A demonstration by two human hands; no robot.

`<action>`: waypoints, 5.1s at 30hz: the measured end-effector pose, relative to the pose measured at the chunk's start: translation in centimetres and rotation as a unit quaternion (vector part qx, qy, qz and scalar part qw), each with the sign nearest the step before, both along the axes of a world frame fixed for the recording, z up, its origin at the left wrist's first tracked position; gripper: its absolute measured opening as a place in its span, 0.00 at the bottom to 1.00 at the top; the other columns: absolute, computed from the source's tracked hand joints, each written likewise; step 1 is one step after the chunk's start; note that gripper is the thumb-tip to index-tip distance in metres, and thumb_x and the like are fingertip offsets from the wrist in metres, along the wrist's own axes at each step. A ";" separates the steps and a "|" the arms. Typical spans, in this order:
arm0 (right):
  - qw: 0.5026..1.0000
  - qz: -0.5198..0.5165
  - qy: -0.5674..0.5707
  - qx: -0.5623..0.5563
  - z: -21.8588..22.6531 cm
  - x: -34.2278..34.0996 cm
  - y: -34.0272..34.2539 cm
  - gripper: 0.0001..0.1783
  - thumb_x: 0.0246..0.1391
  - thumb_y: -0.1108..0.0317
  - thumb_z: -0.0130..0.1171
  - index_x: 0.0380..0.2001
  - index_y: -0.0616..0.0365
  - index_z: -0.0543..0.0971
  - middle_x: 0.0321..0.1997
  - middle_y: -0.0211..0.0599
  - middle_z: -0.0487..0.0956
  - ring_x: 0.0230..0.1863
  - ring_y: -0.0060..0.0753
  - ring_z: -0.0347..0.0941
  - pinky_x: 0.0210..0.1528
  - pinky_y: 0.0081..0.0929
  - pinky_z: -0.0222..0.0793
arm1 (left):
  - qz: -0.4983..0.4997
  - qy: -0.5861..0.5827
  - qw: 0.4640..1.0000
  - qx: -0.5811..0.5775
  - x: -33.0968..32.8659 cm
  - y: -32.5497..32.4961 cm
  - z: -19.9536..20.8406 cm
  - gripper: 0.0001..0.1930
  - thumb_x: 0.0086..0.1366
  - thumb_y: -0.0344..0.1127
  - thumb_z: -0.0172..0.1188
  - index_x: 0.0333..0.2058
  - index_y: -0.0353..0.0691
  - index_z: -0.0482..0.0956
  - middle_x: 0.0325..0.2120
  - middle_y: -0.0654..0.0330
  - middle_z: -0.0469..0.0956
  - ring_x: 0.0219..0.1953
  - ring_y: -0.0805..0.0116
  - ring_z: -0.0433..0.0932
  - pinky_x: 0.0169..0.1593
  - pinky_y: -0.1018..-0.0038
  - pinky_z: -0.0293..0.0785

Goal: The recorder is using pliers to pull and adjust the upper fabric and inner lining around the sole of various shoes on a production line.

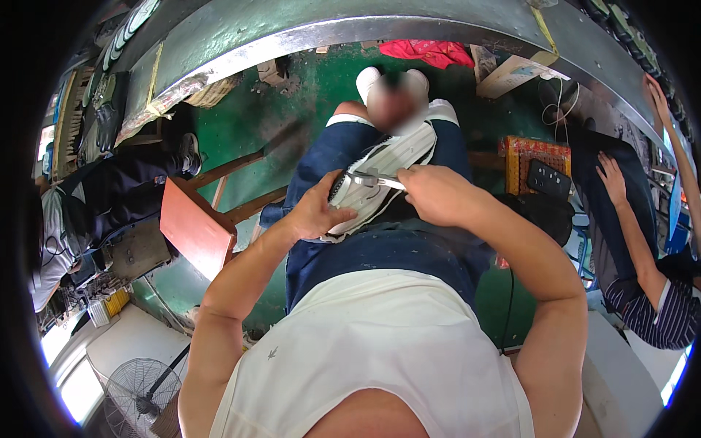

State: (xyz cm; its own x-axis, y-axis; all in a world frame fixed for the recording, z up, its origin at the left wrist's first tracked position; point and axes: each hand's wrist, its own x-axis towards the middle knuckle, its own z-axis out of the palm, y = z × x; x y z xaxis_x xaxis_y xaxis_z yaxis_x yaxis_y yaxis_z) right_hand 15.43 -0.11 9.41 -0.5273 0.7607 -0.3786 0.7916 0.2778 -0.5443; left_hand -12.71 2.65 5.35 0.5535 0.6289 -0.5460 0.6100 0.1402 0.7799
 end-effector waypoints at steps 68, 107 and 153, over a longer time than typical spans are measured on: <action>0.960 -0.228 -0.027 0.158 0.4 8.9 -5.7 0.25 0.57 0.73 0.59 0.57 0.68 0.69 0.47 0.50 0.77 0.47 0.43 0.78 0.50 0.34 0.76 | 0.117 -0.161 0.966 0.165 14.9 10.6 -3.9 0.41 0.59 0.51 0.70 0.59 0.24 0.66 0.49 0.42 0.78 0.53 0.53 0.78 0.58 0.65 0.72; 0.844 0.110 -0.486 0.200 1.7 8.7 5.3 0.18 0.53 0.65 0.56 0.45 0.65 0.77 0.40 0.47 0.78 0.44 0.44 0.75 0.35 0.30 0.77 | 0.148 -0.160 0.972 -0.091 16.3 11.6 -7.1 0.33 0.52 0.39 0.75 0.53 0.29 0.74 0.47 0.52 0.81 0.48 0.64 0.80 0.55 0.70 0.75; 0.978 -0.140 0.151 0.033 0.0 -0.4 -5.3 0.31 0.57 0.73 0.59 0.62 0.74 0.65 0.57 0.62 0.74 0.59 0.60 0.71 0.62 0.44 0.68 | 0.399 -0.269 0.871 -0.102 -1.0 1.2 3.7 0.24 0.61 0.35 0.71 0.52 0.29 0.74 0.43 0.54 0.81 0.45 0.66 0.80 0.53 0.69 0.75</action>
